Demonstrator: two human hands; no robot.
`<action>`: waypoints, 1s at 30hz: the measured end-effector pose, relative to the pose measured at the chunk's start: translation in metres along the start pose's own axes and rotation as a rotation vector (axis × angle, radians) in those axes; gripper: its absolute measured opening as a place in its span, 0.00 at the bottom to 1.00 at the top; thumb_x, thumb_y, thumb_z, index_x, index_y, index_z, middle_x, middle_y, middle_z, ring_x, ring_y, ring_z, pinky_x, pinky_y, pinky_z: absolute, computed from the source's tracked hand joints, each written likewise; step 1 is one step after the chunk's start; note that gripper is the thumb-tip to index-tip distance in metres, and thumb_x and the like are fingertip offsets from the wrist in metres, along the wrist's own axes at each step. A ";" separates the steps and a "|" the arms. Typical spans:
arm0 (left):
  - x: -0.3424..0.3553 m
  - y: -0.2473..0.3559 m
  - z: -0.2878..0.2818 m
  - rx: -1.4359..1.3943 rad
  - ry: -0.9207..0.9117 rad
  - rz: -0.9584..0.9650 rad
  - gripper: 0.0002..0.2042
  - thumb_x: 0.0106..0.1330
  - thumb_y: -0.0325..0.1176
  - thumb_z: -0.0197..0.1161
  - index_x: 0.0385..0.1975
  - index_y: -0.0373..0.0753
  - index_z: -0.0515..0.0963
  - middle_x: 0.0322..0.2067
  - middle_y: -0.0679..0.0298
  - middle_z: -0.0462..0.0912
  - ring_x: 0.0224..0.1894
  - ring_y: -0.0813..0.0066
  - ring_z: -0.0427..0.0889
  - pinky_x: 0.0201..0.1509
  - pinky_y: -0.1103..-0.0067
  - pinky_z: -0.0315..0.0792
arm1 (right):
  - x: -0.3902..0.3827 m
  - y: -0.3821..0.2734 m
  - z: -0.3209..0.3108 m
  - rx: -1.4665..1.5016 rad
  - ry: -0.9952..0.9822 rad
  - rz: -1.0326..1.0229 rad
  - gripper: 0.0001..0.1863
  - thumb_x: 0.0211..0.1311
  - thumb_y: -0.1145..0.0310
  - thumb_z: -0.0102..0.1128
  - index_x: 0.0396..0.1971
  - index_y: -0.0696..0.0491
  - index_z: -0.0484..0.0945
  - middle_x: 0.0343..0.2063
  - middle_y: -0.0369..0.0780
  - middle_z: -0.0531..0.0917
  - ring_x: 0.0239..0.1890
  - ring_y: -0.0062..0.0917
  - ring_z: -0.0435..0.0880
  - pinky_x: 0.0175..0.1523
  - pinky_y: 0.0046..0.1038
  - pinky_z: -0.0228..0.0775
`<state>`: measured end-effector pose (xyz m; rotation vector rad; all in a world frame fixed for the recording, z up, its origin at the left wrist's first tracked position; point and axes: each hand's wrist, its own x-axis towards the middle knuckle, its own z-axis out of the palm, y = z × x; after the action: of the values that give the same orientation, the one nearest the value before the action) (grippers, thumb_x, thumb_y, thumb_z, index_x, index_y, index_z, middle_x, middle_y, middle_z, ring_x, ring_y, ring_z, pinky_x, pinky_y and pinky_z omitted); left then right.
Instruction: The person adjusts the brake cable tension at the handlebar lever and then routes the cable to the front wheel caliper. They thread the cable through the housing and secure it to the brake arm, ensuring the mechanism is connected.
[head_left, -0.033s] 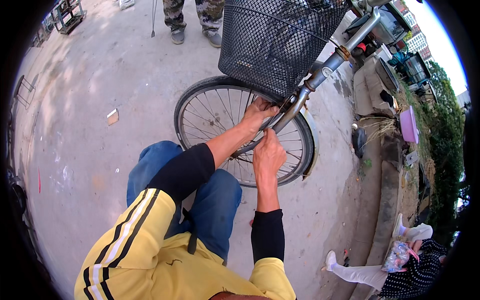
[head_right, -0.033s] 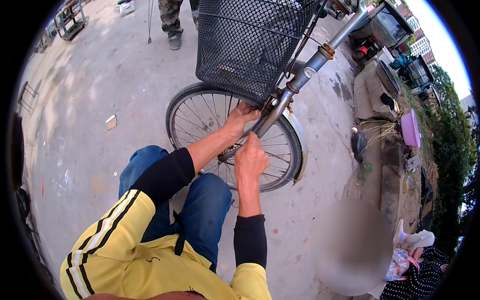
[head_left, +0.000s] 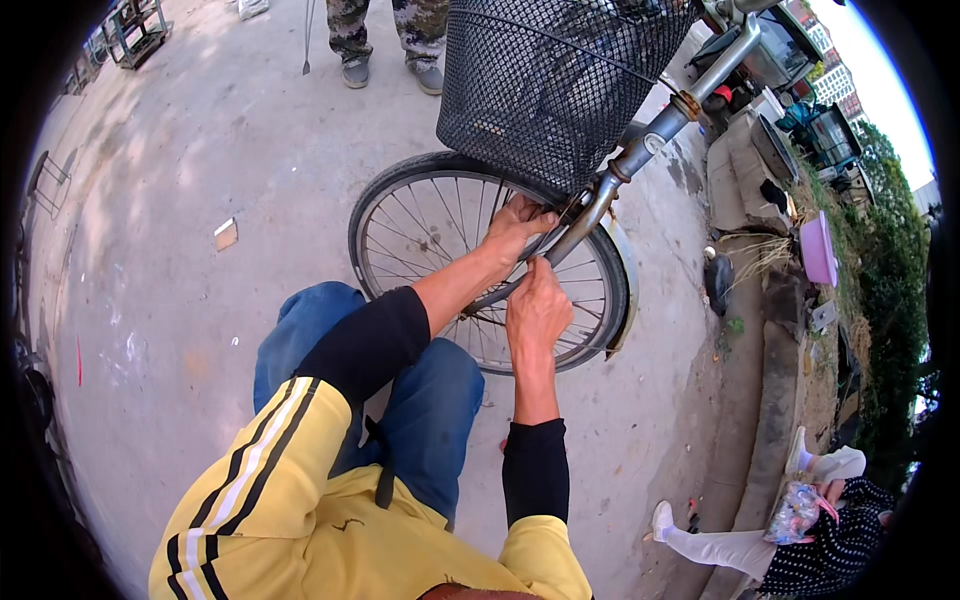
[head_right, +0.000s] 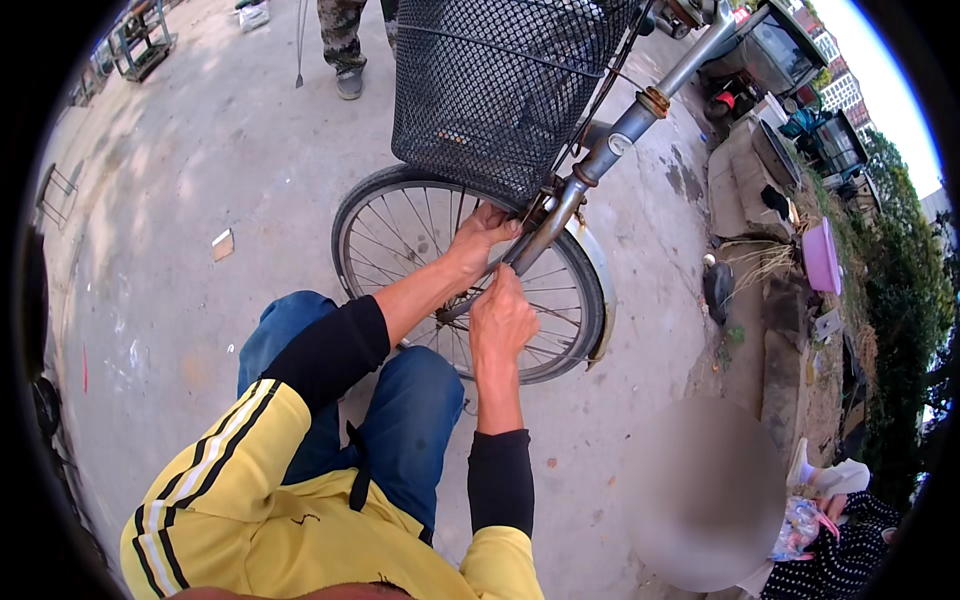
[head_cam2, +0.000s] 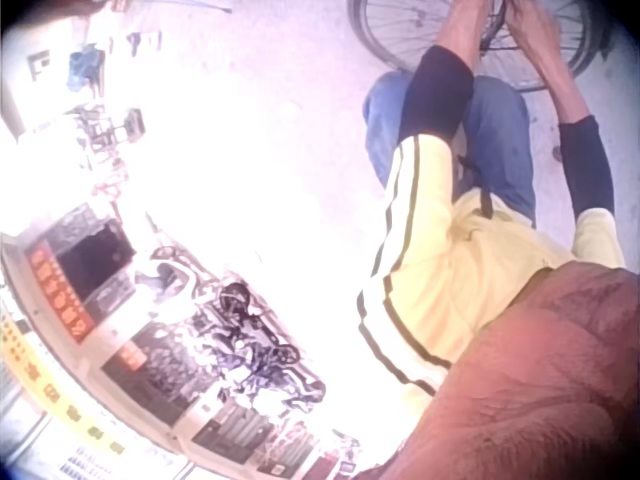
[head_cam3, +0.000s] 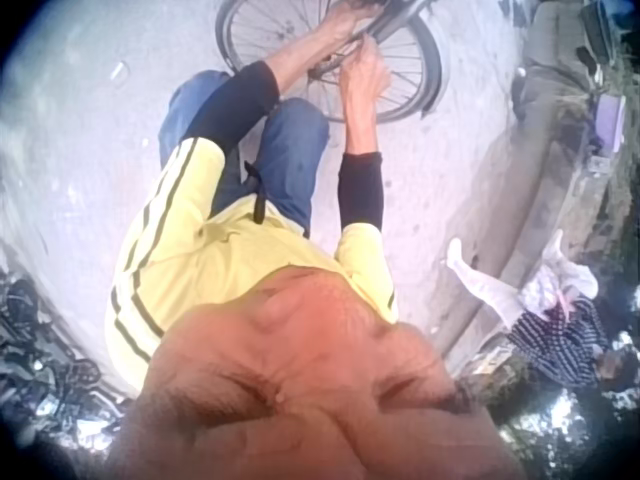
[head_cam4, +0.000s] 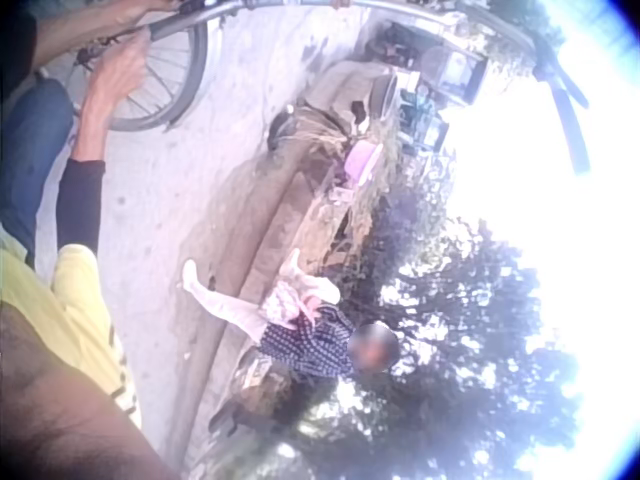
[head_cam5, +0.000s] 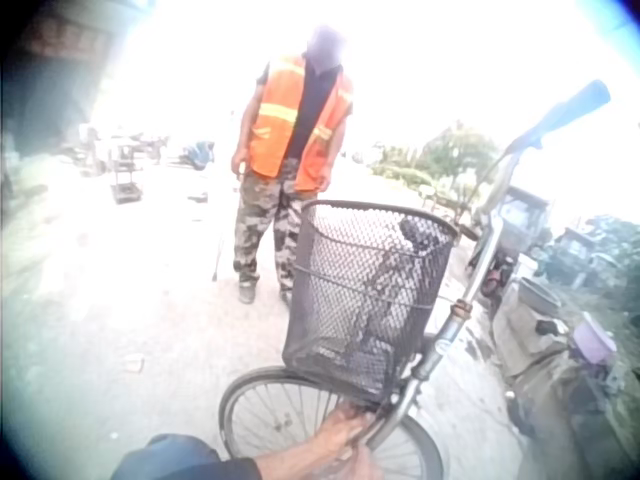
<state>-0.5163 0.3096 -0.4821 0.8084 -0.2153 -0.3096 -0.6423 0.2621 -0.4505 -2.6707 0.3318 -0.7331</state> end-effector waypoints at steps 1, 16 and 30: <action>0.000 0.000 -0.001 -0.009 -0.002 0.010 0.25 0.65 0.24 0.71 0.62 0.32 0.72 0.59 0.60 0.81 0.63 0.71 0.76 0.73 0.74 0.62 | -0.001 0.000 0.001 0.004 0.005 -0.005 0.08 0.73 0.69 0.56 0.45 0.51 0.83 0.38 0.47 0.89 0.31 0.51 0.88 0.35 0.50 0.78; 0.001 -0.003 -0.004 0.026 -0.047 0.018 0.26 0.69 0.28 0.71 0.64 0.34 0.71 0.61 0.63 0.79 0.65 0.72 0.74 0.74 0.74 0.61 | -0.003 -0.007 -0.005 0.050 -0.002 0.057 0.11 0.76 0.66 0.54 0.44 0.51 0.85 0.35 0.49 0.89 0.35 0.51 0.88 0.39 0.48 0.77; -0.047 0.007 -0.009 0.815 0.191 0.192 0.26 0.79 0.40 0.59 0.69 0.29 0.66 0.66 0.53 0.74 0.69 0.66 0.71 0.74 0.69 0.63 | -0.008 -0.015 -0.002 0.205 0.078 0.100 0.08 0.75 0.68 0.56 0.44 0.50 0.84 0.33 0.49 0.88 0.32 0.51 0.87 0.37 0.48 0.76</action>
<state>-0.5560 0.3366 -0.4864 1.6015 -0.2388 0.0559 -0.6482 0.2775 -0.4472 -2.4196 0.3853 -0.7956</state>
